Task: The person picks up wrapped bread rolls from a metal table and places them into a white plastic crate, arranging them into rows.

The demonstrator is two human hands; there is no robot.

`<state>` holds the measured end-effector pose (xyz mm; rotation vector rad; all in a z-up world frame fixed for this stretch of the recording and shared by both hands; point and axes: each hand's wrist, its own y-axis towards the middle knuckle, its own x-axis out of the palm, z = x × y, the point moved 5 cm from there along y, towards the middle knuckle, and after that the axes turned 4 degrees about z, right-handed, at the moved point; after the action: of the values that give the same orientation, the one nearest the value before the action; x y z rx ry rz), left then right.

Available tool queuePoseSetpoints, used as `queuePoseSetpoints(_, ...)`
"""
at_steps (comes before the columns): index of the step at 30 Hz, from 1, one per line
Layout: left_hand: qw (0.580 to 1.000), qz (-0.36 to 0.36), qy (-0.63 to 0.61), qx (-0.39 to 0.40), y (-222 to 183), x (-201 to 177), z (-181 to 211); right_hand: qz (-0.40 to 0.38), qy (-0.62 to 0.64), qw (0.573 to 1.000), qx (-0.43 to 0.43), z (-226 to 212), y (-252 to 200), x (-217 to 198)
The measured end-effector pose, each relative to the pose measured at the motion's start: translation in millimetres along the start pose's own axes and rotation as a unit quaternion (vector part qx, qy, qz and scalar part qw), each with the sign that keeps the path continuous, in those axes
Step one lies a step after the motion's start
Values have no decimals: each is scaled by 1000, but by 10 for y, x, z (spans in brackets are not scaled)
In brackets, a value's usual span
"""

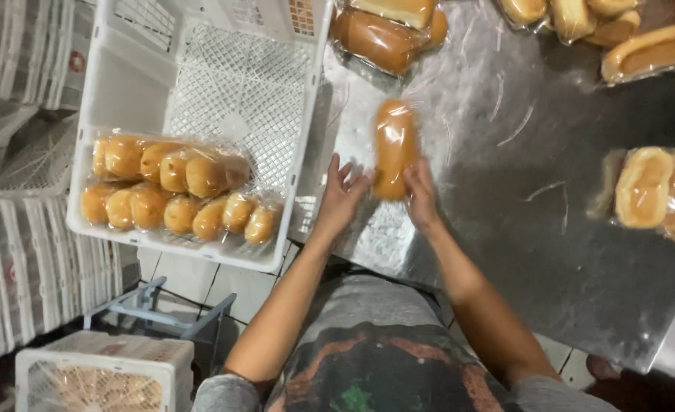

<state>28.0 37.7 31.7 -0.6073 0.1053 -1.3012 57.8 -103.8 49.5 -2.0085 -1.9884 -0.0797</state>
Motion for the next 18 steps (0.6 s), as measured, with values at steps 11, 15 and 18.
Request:
queuePoseSetpoints(11, 988, 90, -105, -69, -109, 91, -325, -136, -595, 763, -211, 279, 2542, 43)
queuePoseSetpoints(15, 968, 86, -233, -26, 87, 44, -518, -90, -606, 765, -200, 649, 2341, -235)
queuePoseSetpoints(18, 940, 135, -307, -63, 410, -94, -700, -72, -355, 927, -100, 980, 1529, -578)
